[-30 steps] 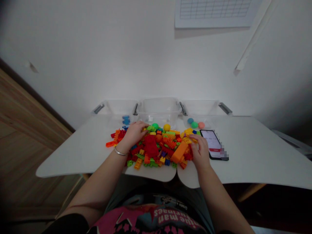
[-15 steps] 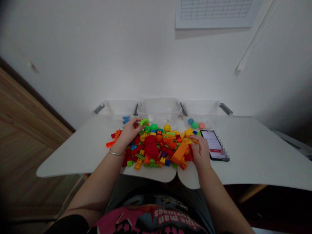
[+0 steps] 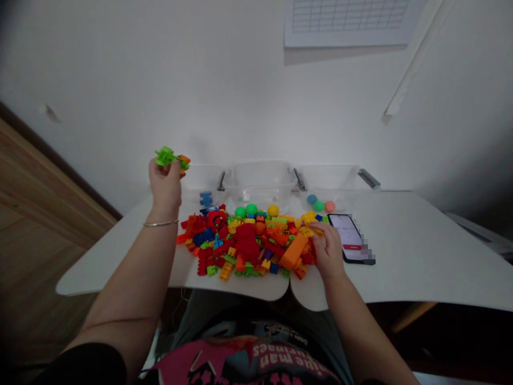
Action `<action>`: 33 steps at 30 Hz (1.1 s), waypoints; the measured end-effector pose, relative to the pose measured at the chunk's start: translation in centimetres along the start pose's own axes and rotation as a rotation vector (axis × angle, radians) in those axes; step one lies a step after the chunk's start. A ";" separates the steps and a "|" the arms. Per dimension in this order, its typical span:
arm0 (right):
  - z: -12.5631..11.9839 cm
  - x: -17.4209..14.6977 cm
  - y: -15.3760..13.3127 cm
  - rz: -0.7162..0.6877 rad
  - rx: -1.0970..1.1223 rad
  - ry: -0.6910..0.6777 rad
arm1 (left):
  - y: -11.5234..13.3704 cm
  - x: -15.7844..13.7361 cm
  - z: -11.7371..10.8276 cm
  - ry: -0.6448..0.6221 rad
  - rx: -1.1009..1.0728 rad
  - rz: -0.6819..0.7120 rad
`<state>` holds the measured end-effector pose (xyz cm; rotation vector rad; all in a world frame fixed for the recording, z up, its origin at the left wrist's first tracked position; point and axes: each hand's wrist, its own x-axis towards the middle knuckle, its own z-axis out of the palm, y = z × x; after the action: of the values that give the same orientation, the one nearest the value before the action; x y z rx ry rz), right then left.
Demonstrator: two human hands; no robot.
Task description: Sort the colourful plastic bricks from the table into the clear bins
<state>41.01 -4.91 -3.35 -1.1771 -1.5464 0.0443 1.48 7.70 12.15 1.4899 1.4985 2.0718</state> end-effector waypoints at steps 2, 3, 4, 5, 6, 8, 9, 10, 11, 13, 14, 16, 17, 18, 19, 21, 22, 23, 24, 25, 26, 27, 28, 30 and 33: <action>0.0 0.0 0.1 -0.004 -0.003 -0.003 | -1.2 1.6 -0.2 -0.038 0.151 -0.053; 0.0 0.0 0.1 -0.002 -0.003 -0.005 | -1.8 2.1 -0.2 -0.092 0.229 -0.084; 0.0 -0.1 0.1 -0.001 -0.002 -0.003 | -2.2 2.5 -0.2 -0.150 0.300 -0.110; 0.0 -0.1 0.1 -0.001 -0.001 -0.001 | -2.6 2.7 -0.2 -0.210 0.365 -0.134; 0.0 -0.1 0.1 0.000 0.001 0.001 | -2.8 2.9 -0.2 -0.267 0.420 -0.157; 0.0 -0.1 0.1 -0.008 0.003 0.001 | -3.1 2.9 0.0 -0.351 0.507 -0.191; 0.0 -0.1 0.1 -0.012 0.003 -0.003 | -3.2 2.9 0.1 -0.393 0.546 -0.202; 0.0 -0.1 0.1 -0.013 0.002 -0.009 | -3.2 2.8 0.3 -0.440 0.585 -0.211; 0.0 -0.1 0.1 -0.013 0.003 -0.013 | -3.3 2.8 0.5 -0.492 0.630 -0.215; 0.0 -0.1 0.2 -0.008 0.007 -0.016 | -3.4 2.9 0.9 -0.600 0.755 -0.223; 0.0 -0.1 0.2 -0.005 0.009 -0.013 | -3.5 2.9 1.2 -0.645 0.824 -0.231; 0.0 -0.2 0.2 -0.003 0.012 -0.006 | -3.6 3.1 1.6 -0.702 0.938 -0.241; 0.0 -0.2 0.2 -0.001 0.011 -0.003 | -3.6 3.2 1.7 -0.721 0.980 -0.242; 0.0 -0.2 0.2 0.000 0.010 -0.002 | -3.6 3.3 1.8 -0.735 1.010 -0.241; 0.0 -0.2 0.2 0.001 0.009 -0.001 | -3.6 3.3 1.9 -0.748 1.027 -0.241; 0.0 -0.2 0.1 0.001 0.009 -0.002 | -3.5 3.3 1.9 -0.769 1.035 -0.260; 0.0 -0.2 0.1 -0.001 0.010 -0.002 | -3.4 3.3 1.9 -0.777 1.027 -0.279; 0.0 -0.2 0.0 -0.002 0.011 -0.002 | -3.3 3.2 1.9 -0.781 1.013 -0.298; 0.0 -0.2 0.0 -0.001 0.011 -0.002 | -3.2 3.1 1.8 -0.780 1.000 -0.309; 0.0 -0.2 0.0 -0.001 0.010 -0.003 | -3.1 2.9 1.7 -0.768 0.994 -0.310; 0.0 -0.2 0.0 -0.001 0.009 -0.005 | -3.0 2.8 1.6 -0.745 0.992 -0.298; 0.0 -0.2 0.1 -0.001 0.008 -0.006 | -2.9 2.7 1.5 -0.716 0.989 -0.278; 0.0 -0.2 0.1 -0.002 0.008 -0.007 | -2.7 2.5 1.4 -0.691 0.975 -0.259; 0.0 -0.2 0.2 -0.010 0.008 -0.008 | -2.2 2.2 1.1 -0.665 0.901 -0.245; 0.0 -0.2 0.4 -0.030 0.007 -0.014 | -1.1 0.9 0.4 -0.617 0.706 -0.147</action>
<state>41.22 -4.82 -3.70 -1.1503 -1.5741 0.0381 0.98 9.05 11.83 1.9053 2.0402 0.8619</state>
